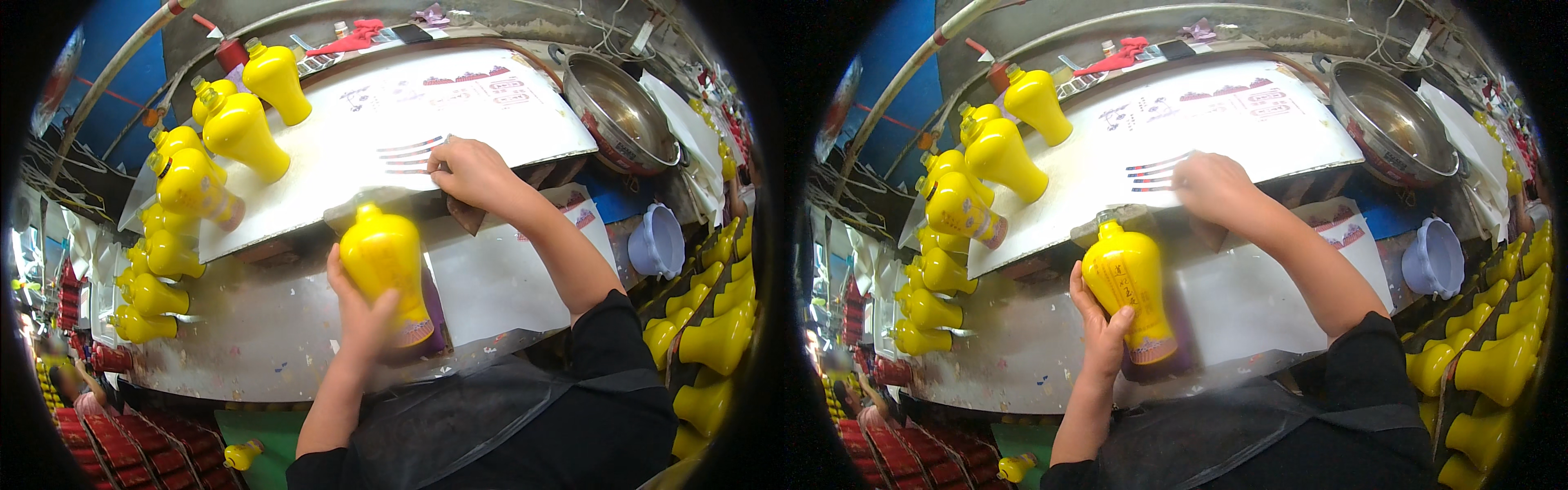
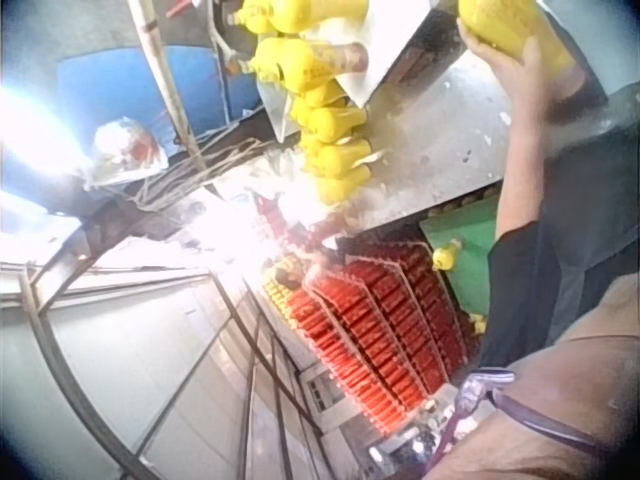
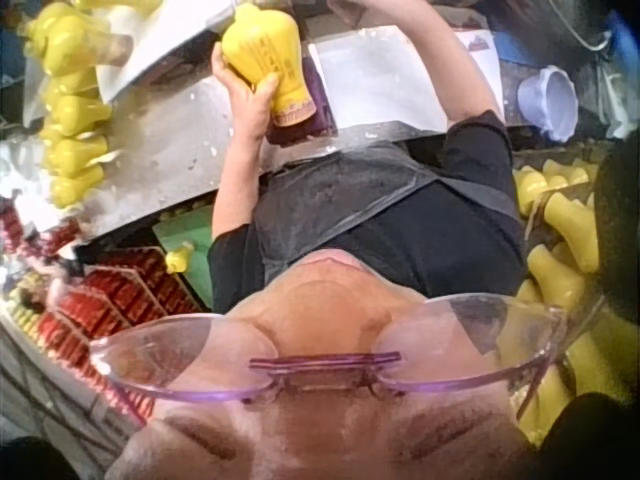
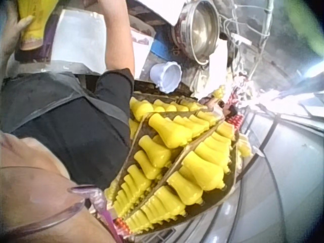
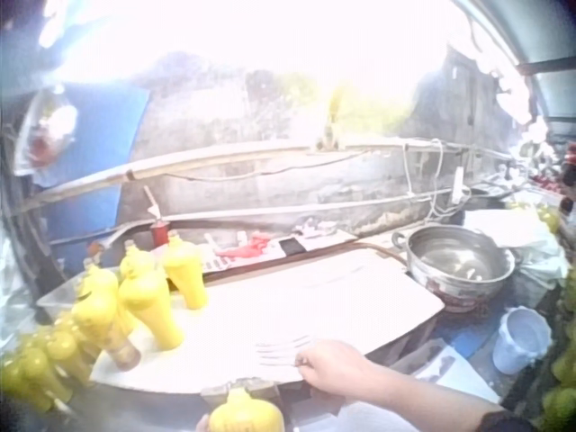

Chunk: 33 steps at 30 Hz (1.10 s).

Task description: The person applies a printed label to a yellow plastic bottle, smoothing it around the curved surface. They then affix a small circular sticker to the bottle's neck and place the finished bottle on a green tray.

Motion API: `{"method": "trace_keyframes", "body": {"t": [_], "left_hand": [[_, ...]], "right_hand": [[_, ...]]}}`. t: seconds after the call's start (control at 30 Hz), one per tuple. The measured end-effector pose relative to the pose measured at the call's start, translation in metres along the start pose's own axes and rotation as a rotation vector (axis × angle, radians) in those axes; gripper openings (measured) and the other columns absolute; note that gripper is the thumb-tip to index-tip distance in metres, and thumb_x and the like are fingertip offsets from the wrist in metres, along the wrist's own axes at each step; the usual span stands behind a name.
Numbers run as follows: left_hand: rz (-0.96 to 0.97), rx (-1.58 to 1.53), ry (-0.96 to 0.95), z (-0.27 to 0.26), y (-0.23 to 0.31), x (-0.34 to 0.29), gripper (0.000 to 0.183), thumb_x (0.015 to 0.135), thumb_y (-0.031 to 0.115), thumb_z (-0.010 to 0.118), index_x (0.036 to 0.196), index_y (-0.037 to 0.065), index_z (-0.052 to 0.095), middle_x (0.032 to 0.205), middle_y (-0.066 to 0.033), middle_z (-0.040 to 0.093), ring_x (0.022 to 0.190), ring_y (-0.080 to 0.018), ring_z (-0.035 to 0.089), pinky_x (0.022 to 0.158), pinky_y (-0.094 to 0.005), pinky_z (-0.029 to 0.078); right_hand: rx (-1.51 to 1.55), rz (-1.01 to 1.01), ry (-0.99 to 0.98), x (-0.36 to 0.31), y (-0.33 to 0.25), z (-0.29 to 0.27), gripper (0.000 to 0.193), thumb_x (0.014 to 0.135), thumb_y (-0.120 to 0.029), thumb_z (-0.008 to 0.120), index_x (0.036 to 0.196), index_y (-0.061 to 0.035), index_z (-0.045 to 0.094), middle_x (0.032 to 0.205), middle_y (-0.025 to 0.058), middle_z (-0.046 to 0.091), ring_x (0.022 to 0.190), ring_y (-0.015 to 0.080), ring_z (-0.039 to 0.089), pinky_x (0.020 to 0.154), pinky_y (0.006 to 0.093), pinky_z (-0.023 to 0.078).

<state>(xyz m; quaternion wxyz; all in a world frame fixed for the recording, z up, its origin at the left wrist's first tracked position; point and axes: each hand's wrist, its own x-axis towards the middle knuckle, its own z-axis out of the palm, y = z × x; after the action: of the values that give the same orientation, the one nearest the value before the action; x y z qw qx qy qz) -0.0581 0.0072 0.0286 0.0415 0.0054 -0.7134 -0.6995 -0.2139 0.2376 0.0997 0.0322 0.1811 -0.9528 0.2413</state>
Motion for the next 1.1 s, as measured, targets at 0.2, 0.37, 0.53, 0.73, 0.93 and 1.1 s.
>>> {"method": "trace_keyframes", "body": {"t": [0.2, 0.37, 0.53, 0.73, 0.93, 1.1], "left_hand": [[0.026, 0.034, -0.017, -0.003, -0.002, 0.001, 0.103, 0.082, 0.021, 0.068, 0.163, 0.013, 0.004, 0.156, -0.0165, 0.031, 0.143, -0.0297, 0.037, 0.121, -0.0452, 0.03], [0.017, 0.012, -0.019, -0.003, -0.002, 0.0, 0.104, 0.082, 0.021, 0.069, 0.163, 0.014, 0.004, 0.157, -0.0164, 0.03, 0.143, -0.0299, 0.036, 0.121, -0.045, 0.03], [0.005, -0.011, -0.02, -0.002, -0.001, 0.0, 0.104, 0.082, 0.021, 0.069, 0.163, 0.015, 0.004, 0.157, -0.0164, 0.03, 0.143, -0.0299, 0.037, 0.121, -0.0447, 0.029], [-0.01, -0.02, -0.019, -0.002, -0.001, -0.001, 0.105, 0.082, 0.022, 0.07, 0.163, 0.016, 0.004, 0.157, -0.0161, 0.03, 0.143, -0.0295, 0.038, 0.121, -0.0448, 0.031], [0.0, -0.027, -0.022, -0.002, -0.001, 0.0, 0.105, 0.082, 0.022, 0.07, 0.163, 0.016, 0.004, 0.156, -0.016, 0.031, 0.142, -0.0295, 0.038, 0.12, -0.0451, 0.031], [-0.032, -0.004, -0.026, -0.003, 0.001, -0.001, 0.105, 0.082, 0.022, 0.07, 0.163, 0.016, 0.004, 0.156, -0.0163, 0.031, 0.143, -0.0296, 0.038, 0.121, -0.0452, 0.031]], "right_hand": [[-0.133, 0.115, -0.127, 0.004, -0.004, -0.004, 0.014, 0.085, -0.011, 0.065, 0.091, -0.002, 0.074, 0.093, 0.0178, 0.07, 0.09, 0.0353, 0.069, 0.082, 0.0432, 0.054], [-0.127, 0.026, 0.062, -0.006, 0.001, -0.005, 0.016, 0.086, -0.01, 0.063, 0.094, -0.0013, 0.075, 0.094, 0.019, 0.07, 0.091, 0.036, 0.069, 0.083, 0.0427, 0.055], [-0.141, 0.016, 0.058, -0.012, 0.002, -0.004, 0.017, 0.086, -0.009, 0.063, 0.095, -0.001, 0.075, 0.094, 0.0198, 0.07, 0.091, 0.036, 0.069, 0.084, 0.0427, 0.055], [-0.167, 0.004, 0.01, -0.015, -0.002, -0.011, 0.017, 0.086, -0.01, 0.065, 0.097, -0.0018, 0.075, 0.093, 0.0191, 0.07, 0.09, 0.0355, 0.069, 0.084, 0.0422, 0.055], [-0.027, 0.066, 0.136, -0.024, -0.002, -0.015, 0.02, 0.086, -0.017, 0.072, 0.101, -0.0041, 0.076, 0.098, 0.017, 0.068, 0.092, 0.0334, 0.068, 0.084, 0.0394, 0.055], [-0.189, -0.04, 0.172, -0.034, -0.001, -0.004, 0.018, 0.087, -0.023, 0.073, 0.092, -0.0053, 0.074, 0.093, 0.0166, 0.065, 0.089, 0.0335, 0.068, 0.081, 0.0428, 0.055]]}}
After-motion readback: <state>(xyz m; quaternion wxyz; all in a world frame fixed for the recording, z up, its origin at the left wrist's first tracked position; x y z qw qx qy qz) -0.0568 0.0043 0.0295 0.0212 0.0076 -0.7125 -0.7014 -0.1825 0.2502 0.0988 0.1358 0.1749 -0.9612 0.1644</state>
